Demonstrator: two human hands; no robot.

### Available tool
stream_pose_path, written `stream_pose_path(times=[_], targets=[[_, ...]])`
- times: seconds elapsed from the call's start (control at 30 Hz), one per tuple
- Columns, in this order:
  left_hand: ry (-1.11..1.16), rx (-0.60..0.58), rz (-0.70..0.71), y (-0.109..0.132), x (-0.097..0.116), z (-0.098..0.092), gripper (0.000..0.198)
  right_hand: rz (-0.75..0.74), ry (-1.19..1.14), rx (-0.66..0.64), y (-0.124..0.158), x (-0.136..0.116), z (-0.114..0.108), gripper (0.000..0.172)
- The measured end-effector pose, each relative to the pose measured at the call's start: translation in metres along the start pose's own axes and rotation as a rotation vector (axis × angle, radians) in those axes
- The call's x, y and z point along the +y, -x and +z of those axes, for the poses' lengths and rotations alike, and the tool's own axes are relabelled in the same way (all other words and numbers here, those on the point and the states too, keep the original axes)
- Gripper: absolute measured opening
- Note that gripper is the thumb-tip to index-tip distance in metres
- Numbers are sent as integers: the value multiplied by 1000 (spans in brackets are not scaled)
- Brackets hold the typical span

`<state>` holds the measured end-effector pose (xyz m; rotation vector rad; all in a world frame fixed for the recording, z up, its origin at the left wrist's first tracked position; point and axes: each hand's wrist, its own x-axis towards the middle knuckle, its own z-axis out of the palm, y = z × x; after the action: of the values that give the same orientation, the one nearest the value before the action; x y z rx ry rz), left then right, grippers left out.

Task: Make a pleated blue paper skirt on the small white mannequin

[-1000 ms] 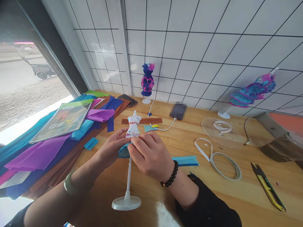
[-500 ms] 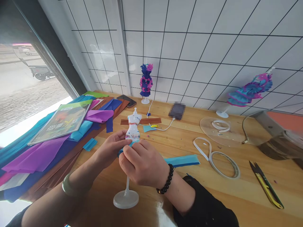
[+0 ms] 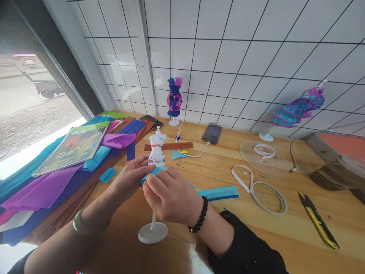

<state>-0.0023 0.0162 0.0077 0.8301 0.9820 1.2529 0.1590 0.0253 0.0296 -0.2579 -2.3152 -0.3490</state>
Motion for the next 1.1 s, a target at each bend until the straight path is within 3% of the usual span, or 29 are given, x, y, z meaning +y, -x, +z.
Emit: stream_pose_path(times=[0.13, 0.23, 0.3, 0.4, 0.5, 0.57, 0.77, 1.1], targets=[[14, -21, 14, 0, 0, -2, 43, -34, -26, -5, 0, 0, -2, 15], [-5, -10, 108, -1, 0, -4, 45, 13, -126, -4, 2, 6, -8, 14], [-40, 1, 174, -2, 0, -5, 48, 187, -207, 60, 4, 13, -13, 18], [-82, 23, 242, -1, 0, -4, 60, 581, -319, 100, 6, 24, -17, 15], [-115, 56, 278, 1, 1, -3, 68, 897, -499, -82, 5, 30, -19, 17], [-140, 51, 296, 2, 0, -2, 67, 981, -625, -218, 3, 31, -19, 24], [-152, 15, 332, 6, 2, 0, 64, 986, -761, -364, 1, 32, -17, 32], [-146, 14, 305, 6, 4, 1, 67, 919, -671, -350, -1, 22, -19, 31]])
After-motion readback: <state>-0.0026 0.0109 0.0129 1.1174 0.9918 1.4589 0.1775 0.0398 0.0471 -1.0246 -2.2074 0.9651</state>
